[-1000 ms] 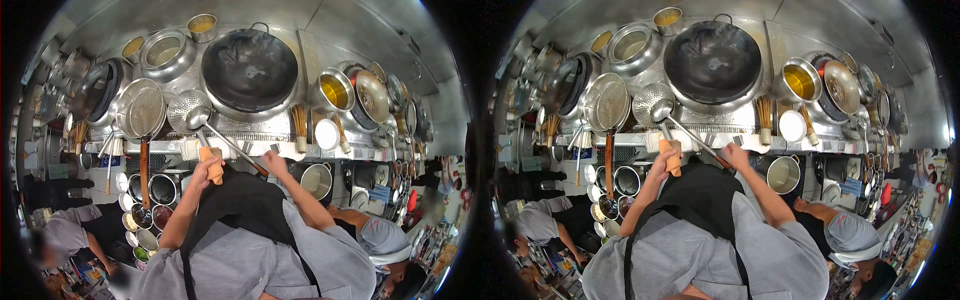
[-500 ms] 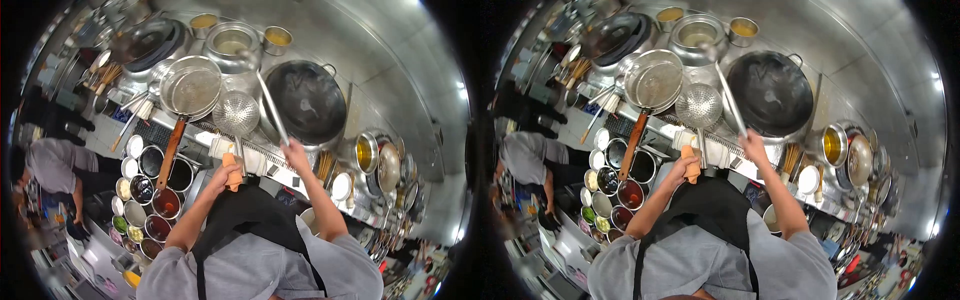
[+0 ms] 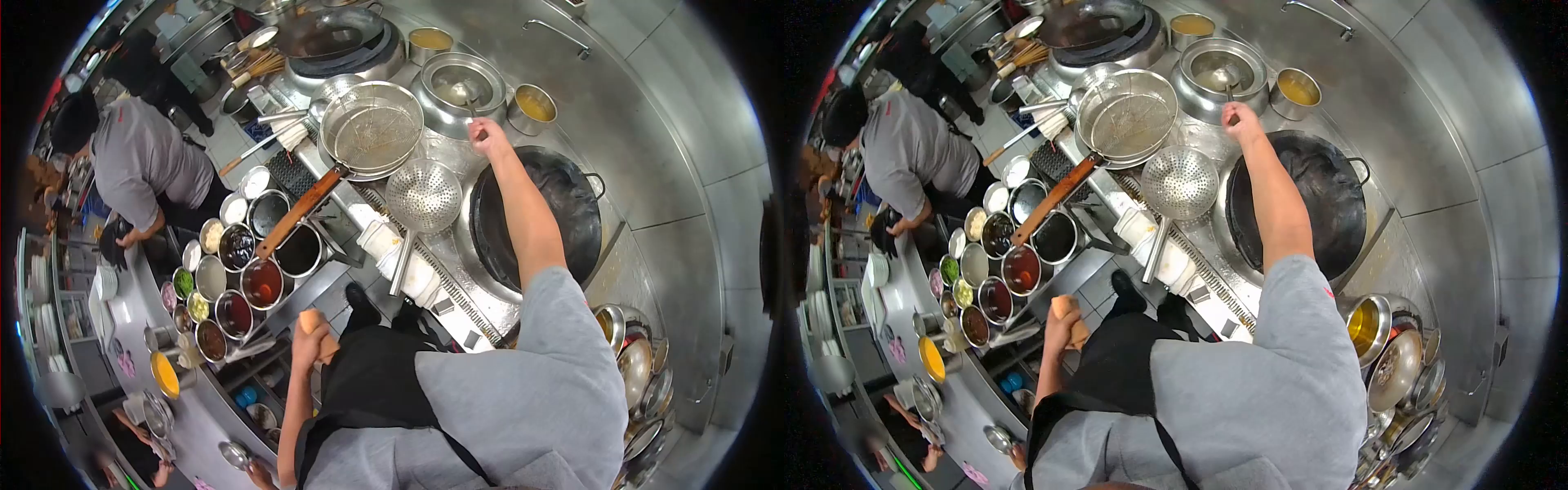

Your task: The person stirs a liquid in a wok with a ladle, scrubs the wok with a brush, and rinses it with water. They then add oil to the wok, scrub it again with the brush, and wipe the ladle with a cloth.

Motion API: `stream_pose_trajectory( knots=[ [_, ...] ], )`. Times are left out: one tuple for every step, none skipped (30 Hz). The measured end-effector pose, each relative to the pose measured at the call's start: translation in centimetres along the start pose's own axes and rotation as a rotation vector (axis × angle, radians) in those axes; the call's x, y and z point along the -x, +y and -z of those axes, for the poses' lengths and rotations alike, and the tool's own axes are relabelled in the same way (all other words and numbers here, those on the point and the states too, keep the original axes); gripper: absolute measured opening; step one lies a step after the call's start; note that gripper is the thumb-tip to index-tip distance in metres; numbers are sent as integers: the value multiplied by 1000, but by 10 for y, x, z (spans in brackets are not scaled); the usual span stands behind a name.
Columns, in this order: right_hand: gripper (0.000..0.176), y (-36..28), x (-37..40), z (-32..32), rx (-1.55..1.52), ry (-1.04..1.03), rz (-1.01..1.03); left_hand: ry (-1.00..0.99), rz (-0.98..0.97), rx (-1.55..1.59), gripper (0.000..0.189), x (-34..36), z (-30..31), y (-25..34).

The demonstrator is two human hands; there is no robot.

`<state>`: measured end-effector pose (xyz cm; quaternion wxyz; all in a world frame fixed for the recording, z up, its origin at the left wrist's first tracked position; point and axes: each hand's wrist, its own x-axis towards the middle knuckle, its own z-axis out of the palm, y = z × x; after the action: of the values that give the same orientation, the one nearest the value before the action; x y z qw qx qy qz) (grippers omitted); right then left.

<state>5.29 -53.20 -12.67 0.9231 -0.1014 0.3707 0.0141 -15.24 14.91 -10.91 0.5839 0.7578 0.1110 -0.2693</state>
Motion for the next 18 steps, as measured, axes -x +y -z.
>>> stream_pose_trajectory(
  knots=[
    [13,5,15,-4,-103,-138,9,46,-28,-6,45,1,12,-26],
    [11,17,39,-2,-208,-270,17,84,26,24,43,11,18,-33],
    [10,30,57,3,-314,-402,22,104,76,64,41,20,24,-40],
    [5,36,69,10,-295,-489,-26,146,154,112,40,29,24,-44],
    [5,43,83,18,-260,-529,-12,189,229,156,38,37,25,-46],
    [6,53,114,18,-231,-569,8,188,192,135,38,38,28,-56],
    [6,62,147,16,-209,-605,36,181,157,107,39,33,30,-73],
    [7,70,176,19,-219,-633,24,167,132,71,39,30,35,-95],
    [9,79,209,23,-235,-651,17,188,202,3,40,24,42,-121],
    [9,96,249,17,-227,-638,33,203,266,-64,42,10,47,-148],
    [11,110,281,19,-224,-638,20,217,321,-129,43,-4,52,-170],
    [12,122,310,23,-206,-600,47,204,288,-144,46,-17,54,-184],
    [12,137,338,28,-189,-562,73,190,255,-158,48,-27,58,-197],
    [13,153,363,35,-178,-519,112,175,225,-174,51,-36,63,-207],
    [13,170,385,42,-165,-476,149,138,245,-271,52,-47,71,-219],
    [13,187,403,51,-129,-421,187,102,260,-364,53,-60,77,-226],
    [12,203,416,62,-118,-363,194,70,273,-453,55,-73,81,-234],
    [12,220,427,71,-97,-296,227,46,291,-428,62,-79,82,-235]
  ],
)
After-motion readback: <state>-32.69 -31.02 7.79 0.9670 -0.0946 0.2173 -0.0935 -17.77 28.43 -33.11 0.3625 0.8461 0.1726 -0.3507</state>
